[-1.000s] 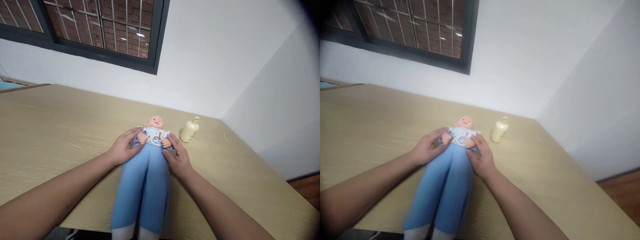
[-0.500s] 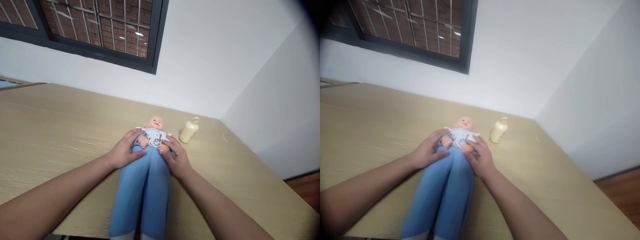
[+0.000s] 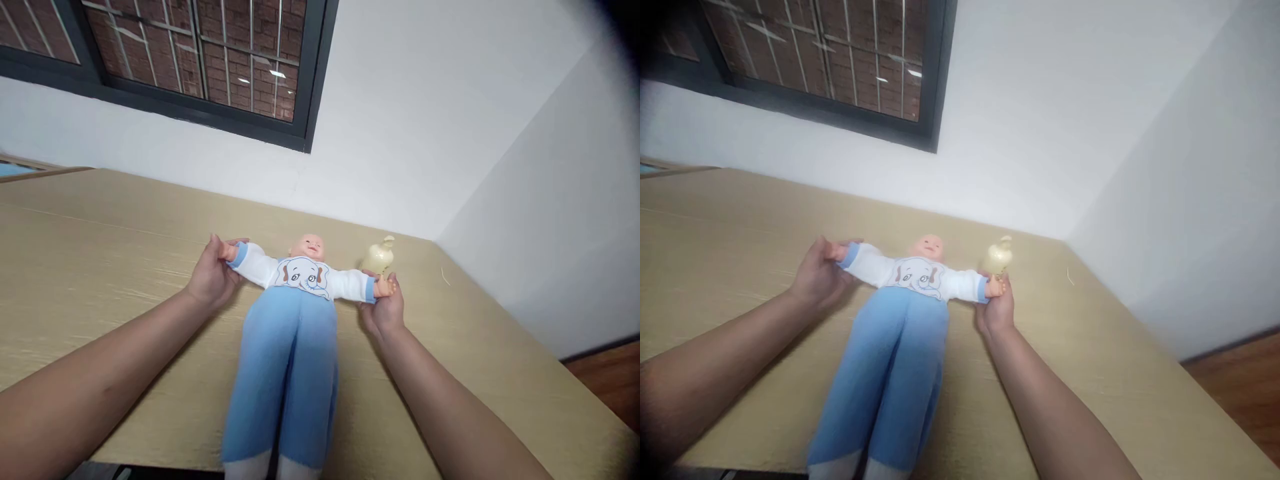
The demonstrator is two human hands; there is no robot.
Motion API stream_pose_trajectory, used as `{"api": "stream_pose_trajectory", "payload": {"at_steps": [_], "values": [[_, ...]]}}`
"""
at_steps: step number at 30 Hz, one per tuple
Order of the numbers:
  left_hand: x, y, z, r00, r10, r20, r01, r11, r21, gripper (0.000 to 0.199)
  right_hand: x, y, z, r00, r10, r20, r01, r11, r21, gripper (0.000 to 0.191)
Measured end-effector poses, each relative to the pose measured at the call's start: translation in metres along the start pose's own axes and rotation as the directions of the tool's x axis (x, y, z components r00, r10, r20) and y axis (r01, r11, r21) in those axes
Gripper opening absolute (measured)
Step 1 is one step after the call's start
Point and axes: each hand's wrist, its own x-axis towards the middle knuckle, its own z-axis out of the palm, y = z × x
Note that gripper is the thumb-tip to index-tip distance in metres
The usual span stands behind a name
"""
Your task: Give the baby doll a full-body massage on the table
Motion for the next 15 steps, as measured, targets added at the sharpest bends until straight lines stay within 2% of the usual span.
{"api": "stream_pose_trajectory", "payload": {"at_steps": [4, 9, 12, 15], "values": [[0.012, 0.002, -0.013, 0.991, -0.135, -0.010, 0.132, 0.981, -0.140, 0.058, 0.005, -0.005, -0.002, 0.993, 0.072, -0.098, -0.063, 0.994, 0.091, 0.035], [0.018, -0.003, -0.021, 0.973, -0.228, -0.021, 0.221, 0.958, -0.181, 0.057, 0.012, -0.004, -0.007, 0.981, 0.072, -0.181, -0.065, 0.997, 0.045, 0.017], [0.019, -0.004, -0.024, 0.968, -0.248, 0.039, 0.251, 0.955, -0.155, 0.063, 0.011, -0.004, -0.007, 0.983, 0.107, -0.147, -0.107, 0.994, 0.010, 0.020], [0.016, -0.001, -0.023, 0.962, -0.240, 0.127, 0.258, 0.955, -0.147, 0.071, 0.007, -0.004, -0.006, 0.985, 0.161, -0.061, -0.162, 0.987, -0.005, 0.030]]}}
